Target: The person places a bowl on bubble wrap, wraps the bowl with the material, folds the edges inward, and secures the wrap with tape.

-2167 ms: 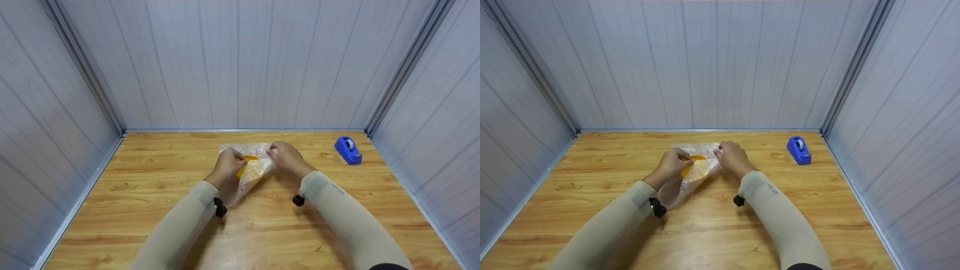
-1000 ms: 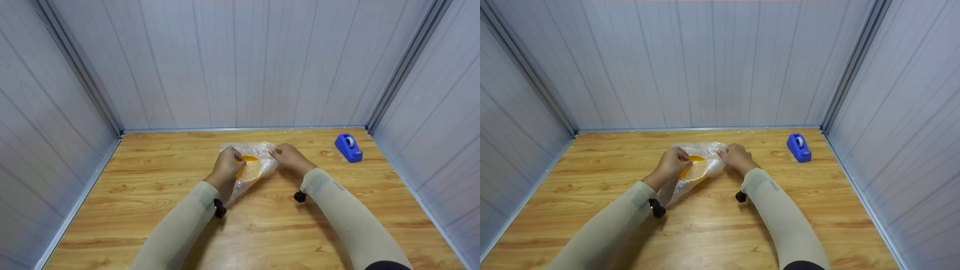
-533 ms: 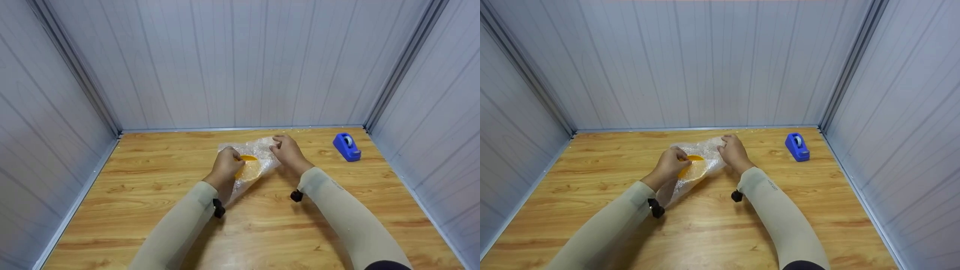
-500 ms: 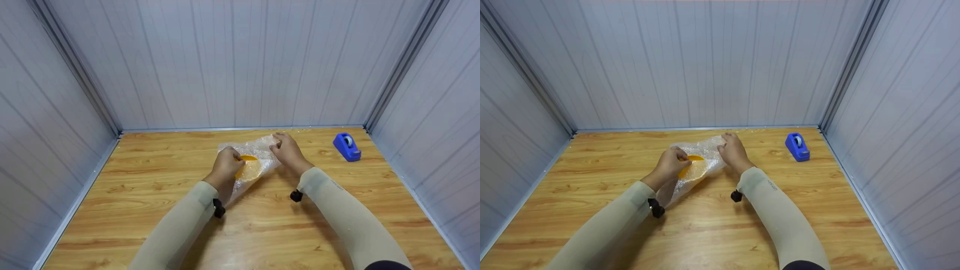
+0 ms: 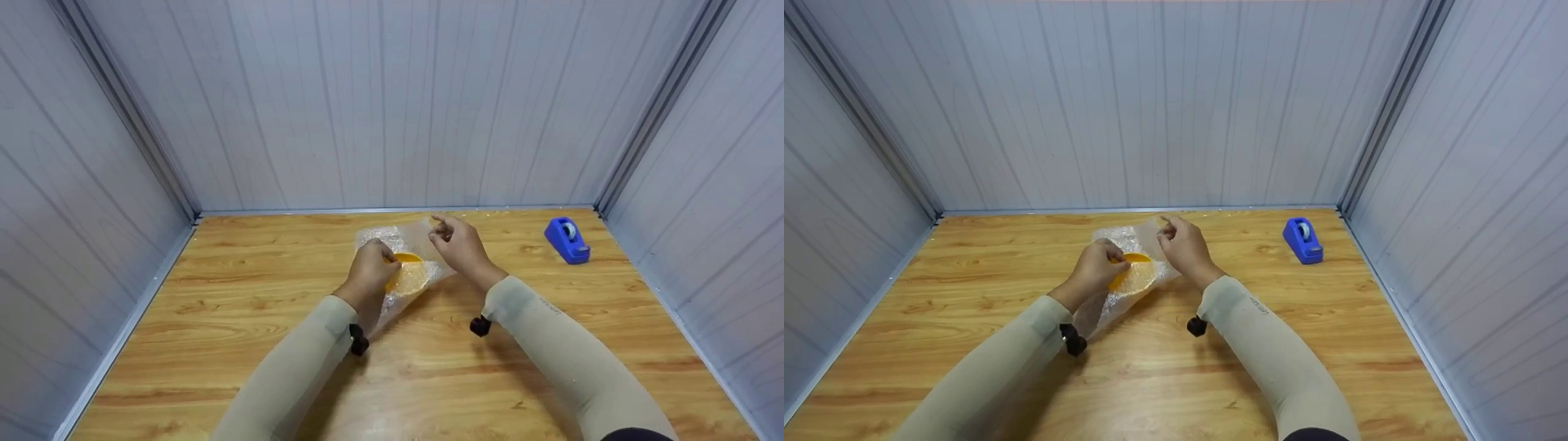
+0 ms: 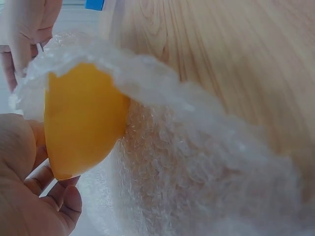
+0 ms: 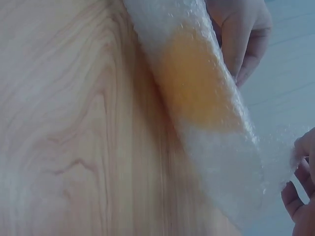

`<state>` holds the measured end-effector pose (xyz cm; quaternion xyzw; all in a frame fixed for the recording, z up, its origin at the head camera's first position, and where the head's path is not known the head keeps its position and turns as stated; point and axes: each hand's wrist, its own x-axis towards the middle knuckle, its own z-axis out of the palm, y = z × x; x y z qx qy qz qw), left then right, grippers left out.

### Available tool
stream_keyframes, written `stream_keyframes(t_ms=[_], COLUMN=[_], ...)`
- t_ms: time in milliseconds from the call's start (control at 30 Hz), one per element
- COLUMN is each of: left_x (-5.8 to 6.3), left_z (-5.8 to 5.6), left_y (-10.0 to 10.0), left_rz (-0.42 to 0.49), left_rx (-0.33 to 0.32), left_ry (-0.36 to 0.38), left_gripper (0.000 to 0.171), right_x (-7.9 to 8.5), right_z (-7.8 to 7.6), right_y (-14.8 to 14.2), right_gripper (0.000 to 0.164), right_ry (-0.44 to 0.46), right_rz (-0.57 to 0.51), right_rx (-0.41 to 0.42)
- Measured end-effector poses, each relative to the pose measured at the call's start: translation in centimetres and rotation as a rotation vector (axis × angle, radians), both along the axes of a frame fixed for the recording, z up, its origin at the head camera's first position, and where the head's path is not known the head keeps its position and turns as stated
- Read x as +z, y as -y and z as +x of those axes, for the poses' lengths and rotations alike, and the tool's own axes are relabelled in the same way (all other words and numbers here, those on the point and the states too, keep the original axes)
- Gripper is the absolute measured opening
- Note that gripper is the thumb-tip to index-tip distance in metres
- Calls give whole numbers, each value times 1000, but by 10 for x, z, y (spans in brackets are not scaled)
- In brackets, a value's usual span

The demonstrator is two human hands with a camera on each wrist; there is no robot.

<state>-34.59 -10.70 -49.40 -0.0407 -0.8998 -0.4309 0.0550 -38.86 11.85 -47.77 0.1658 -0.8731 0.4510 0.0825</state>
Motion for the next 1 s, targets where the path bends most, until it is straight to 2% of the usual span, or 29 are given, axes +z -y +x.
stream_keyframes(t_ms=[167,333,500,633,733,900,1000], left_x=[0,-1,-2,-3,-5,-7,-7], left_z=[0,1,1,1,0,0,-1], left_y=[1,0,0,0,0,0,1], left_rz=[-34,-32,-42,-35,-16,-4,-2], left_rx=[3,3,4,10,18,26,16], left_ry=[-16,-8,-23,-41,-37,-4,-8], left_gripper=[6,8,9,11,12,12,10], right_x=[3,2,-4,-10,-13,-13,-10], right_z=[14,29,38,41,44,46,46], right_y=[3,2,0,-3,-6,-11,-14], right_gripper=[26,15,9,12,15,25,27], right_ry=[-112,-230,-457,-615,-630,-541,-517], right_rz=[89,209,348,435,505,639,662], right_rx=[82,195,308,409,478,566,603])
